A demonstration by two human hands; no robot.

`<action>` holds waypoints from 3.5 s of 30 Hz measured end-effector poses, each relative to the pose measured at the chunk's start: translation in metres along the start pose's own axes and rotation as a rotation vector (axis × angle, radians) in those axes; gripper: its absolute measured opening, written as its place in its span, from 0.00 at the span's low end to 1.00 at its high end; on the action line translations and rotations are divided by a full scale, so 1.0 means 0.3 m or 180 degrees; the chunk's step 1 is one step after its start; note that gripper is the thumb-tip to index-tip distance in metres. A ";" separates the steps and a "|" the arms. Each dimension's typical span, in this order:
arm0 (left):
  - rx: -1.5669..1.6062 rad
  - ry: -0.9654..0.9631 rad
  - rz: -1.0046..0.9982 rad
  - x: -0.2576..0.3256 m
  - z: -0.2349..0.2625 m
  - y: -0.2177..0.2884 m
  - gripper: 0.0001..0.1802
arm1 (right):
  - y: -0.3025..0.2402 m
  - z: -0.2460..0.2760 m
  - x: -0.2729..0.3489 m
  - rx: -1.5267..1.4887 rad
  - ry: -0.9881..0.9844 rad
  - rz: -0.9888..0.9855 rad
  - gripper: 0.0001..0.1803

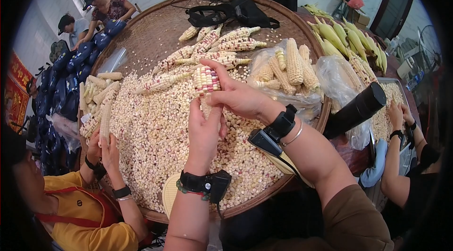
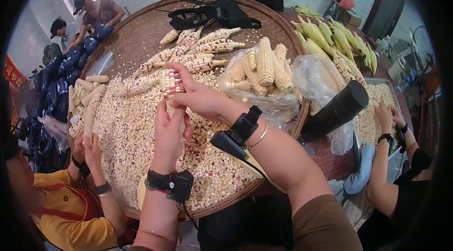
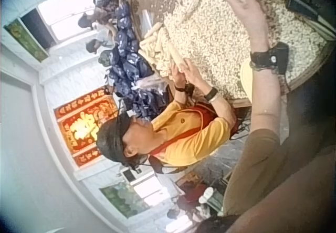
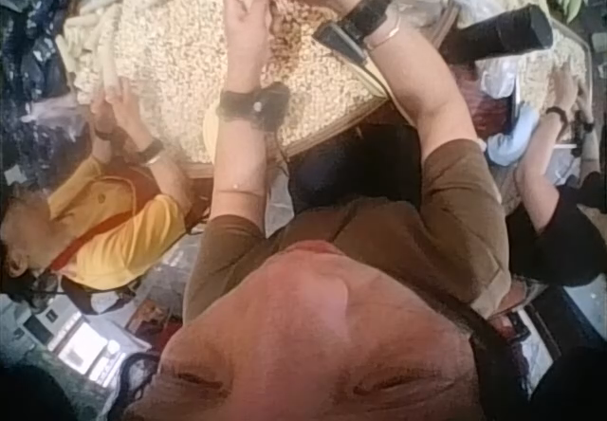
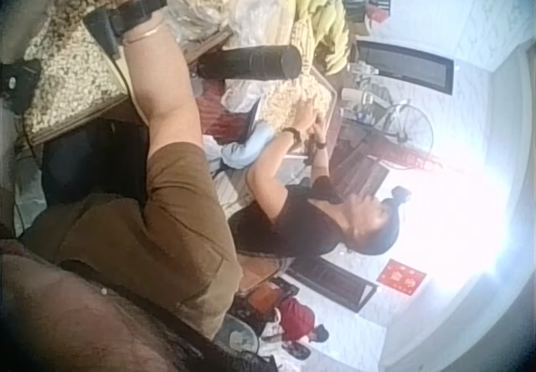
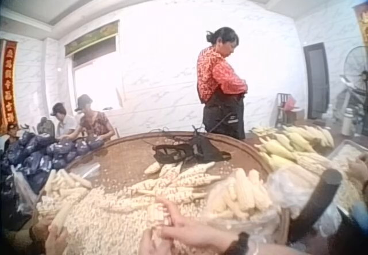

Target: The recorder is shelling kernels from corn cobs by hand into a large shared tray with other people.

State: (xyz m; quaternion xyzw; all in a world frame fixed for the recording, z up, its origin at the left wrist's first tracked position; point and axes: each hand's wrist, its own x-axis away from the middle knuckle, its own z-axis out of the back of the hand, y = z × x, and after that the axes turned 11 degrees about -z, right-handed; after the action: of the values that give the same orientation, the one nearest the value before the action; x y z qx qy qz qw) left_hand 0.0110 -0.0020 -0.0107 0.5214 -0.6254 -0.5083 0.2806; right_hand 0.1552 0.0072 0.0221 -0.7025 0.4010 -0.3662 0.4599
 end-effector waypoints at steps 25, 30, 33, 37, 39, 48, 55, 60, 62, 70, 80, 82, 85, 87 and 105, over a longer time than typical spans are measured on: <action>-0.2438 0.0103 -0.0979 -0.012 0.019 -0.046 0.23 | 0.038 0.019 -0.037 0.0290 0.0471 0.0497 0.45; -0.1924 0.0158 -0.0643 -0.014 0.040 -0.069 0.25 | 0.027 0.015 -0.023 0.0299 0.0297 0.0474 0.46; -0.1324 0.0137 0.0138 -0.007 0.018 0.002 0.25 | 0.038 0.013 -0.031 0.0410 0.0259 0.0580 0.47; -0.1594 0.0257 -0.0353 -0.014 0.041 -0.055 0.24 | 0.025 0.029 -0.021 0.0210 0.0060 0.0444 0.48; -0.2064 0.0264 -0.0862 -0.016 0.051 -0.063 0.17 | 0.017 0.027 -0.022 -0.0060 -0.0051 0.0284 0.48; -0.3262 0.0241 -0.1127 0.007 -0.004 0.005 0.21 | 0.055 0.001 -0.056 -0.0076 0.0710 0.0387 0.45; -0.2792 0.0060 -0.0946 0.001 0.002 -0.006 0.24 | 0.034 0.000 -0.027 0.0201 0.0645 0.0400 0.45; -0.2625 -0.0004 -0.1450 -0.004 0.023 -0.034 0.22 | 0.024 0.005 -0.021 0.0360 0.0440 0.0377 0.47; -0.2499 -0.0003 -0.1252 -0.010 0.035 -0.058 0.20 | 0.026 0.004 -0.018 0.0417 0.0443 0.0478 0.47; -0.2208 0.0038 -0.0989 -0.019 0.048 -0.080 0.18 | 0.008 0.013 0.000 0.0647 0.0258 0.0249 0.49; -0.2219 -0.0070 -0.0687 -0.005 0.006 -0.041 0.15 | 0.033 0.027 -0.053 -0.0380 0.0982 0.0105 0.22; -0.1442 -0.0130 -0.0041 -0.006 -0.006 -0.018 0.15 | 0.041 0.027 -0.055 -0.0403 0.0971 0.0135 0.16; 0.0233 0.0159 0.0613 -0.010 0.000 -0.003 0.21 | 0.042 0.018 -0.059 -0.0239 0.1026 0.0137 0.15; -0.0130 0.0040 0.0485 -0.013 0.010 -0.014 0.25 | 0.043 0.011 -0.061 -0.0277 0.0903 0.0228 0.15; 0.0072 0.0058 0.0263 -0.007 0.012 -0.024 0.30 | 0.032 0.020 -0.065 -0.0975 0.0810 0.0567 0.15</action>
State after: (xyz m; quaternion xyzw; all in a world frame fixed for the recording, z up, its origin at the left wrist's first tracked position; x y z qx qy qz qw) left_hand 0.0111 0.0016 -0.0181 0.5028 -0.6495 -0.4844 0.3011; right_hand 0.1502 0.0245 0.0084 -0.6742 0.5673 -0.3446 0.3240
